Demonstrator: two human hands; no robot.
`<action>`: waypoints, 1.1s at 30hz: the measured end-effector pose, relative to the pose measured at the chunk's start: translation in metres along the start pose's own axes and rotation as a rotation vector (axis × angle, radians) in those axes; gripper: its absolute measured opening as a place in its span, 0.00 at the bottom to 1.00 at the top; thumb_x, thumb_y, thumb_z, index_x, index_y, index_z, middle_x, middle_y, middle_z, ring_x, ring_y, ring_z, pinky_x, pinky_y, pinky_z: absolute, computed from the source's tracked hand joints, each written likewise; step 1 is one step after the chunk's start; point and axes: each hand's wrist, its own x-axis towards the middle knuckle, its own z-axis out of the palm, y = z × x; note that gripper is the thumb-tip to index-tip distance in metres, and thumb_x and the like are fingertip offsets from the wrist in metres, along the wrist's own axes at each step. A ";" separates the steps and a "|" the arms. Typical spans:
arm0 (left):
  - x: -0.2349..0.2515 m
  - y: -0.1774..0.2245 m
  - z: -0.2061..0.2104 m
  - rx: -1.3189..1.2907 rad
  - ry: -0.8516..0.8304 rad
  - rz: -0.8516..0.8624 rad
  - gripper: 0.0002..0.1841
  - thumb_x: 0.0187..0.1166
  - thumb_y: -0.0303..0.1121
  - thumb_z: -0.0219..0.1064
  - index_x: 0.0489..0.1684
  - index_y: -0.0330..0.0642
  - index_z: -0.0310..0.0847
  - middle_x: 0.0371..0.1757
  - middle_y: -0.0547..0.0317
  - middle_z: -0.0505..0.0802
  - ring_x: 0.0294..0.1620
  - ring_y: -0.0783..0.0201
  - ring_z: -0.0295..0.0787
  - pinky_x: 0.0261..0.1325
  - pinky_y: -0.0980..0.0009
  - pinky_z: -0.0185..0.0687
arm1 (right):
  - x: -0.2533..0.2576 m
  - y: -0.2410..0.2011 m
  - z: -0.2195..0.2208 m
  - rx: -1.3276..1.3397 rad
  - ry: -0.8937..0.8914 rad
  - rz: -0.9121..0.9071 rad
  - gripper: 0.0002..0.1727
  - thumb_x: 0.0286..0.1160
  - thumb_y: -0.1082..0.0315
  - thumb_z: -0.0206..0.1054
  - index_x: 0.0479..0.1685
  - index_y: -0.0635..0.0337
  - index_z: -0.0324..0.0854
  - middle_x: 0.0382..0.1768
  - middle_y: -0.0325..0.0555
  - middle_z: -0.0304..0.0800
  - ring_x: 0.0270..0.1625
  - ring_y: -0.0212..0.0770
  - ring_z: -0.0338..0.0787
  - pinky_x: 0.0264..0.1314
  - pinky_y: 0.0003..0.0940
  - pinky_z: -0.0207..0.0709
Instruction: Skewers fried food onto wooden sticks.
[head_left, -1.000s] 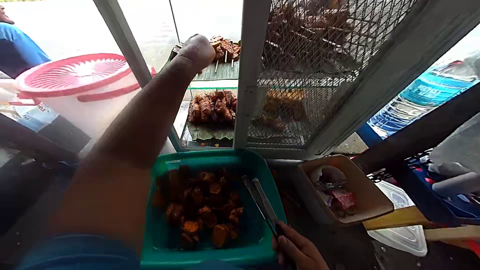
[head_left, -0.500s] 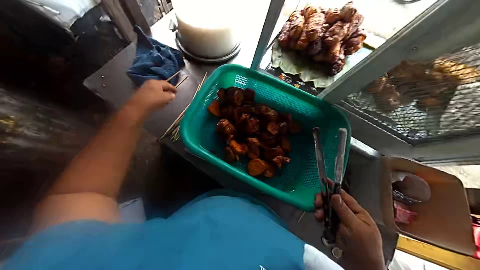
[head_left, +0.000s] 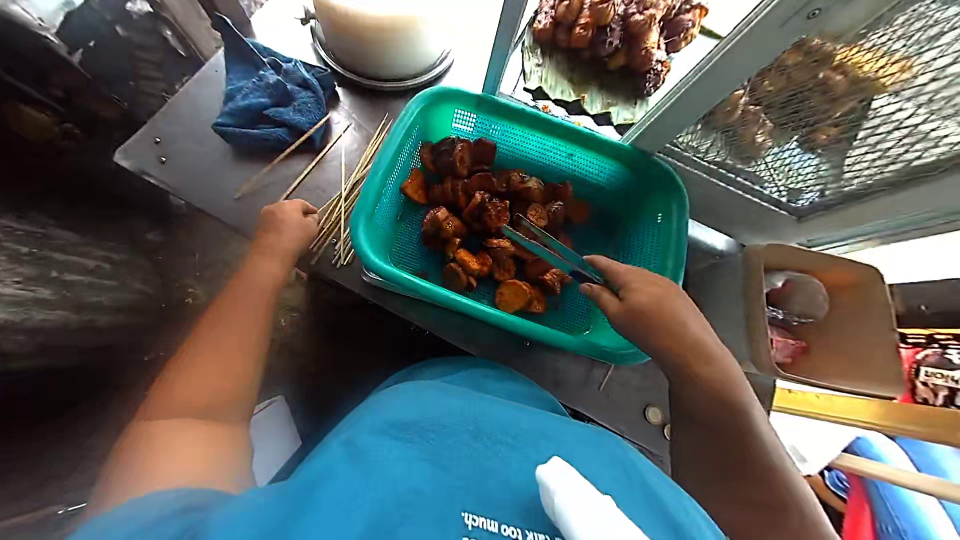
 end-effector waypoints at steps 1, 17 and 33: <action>-0.001 -0.002 -0.002 -0.003 -0.003 -0.013 0.18 0.88 0.37 0.56 0.61 0.37 0.88 0.62 0.31 0.90 0.69 0.30 0.83 0.71 0.27 0.69 | 0.006 -0.003 0.003 -0.063 0.020 -0.001 0.22 0.89 0.59 0.63 0.77 0.54 0.79 0.55 0.64 0.91 0.58 0.67 0.90 0.57 0.72 0.79; -0.013 -0.044 -0.034 -0.396 0.144 -0.141 0.21 0.90 0.36 0.51 0.75 0.42 0.80 0.59 0.37 0.89 0.57 0.42 0.85 0.61 0.39 0.74 | 0.041 0.014 0.001 0.236 -0.089 0.068 0.19 0.91 0.59 0.61 0.74 0.52 0.83 0.38 0.55 0.90 0.31 0.49 0.83 0.37 0.54 0.78; -0.013 0.000 -0.098 0.041 0.191 0.071 0.20 0.91 0.34 0.49 0.70 0.35 0.82 0.64 0.26 0.87 0.69 0.24 0.81 0.67 0.22 0.67 | 0.006 0.025 -0.001 0.442 -0.018 0.170 0.19 0.89 0.61 0.63 0.75 0.50 0.83 0.33 0.43 0.90 0.23 0.34 0.80 0.27 0.33 0.76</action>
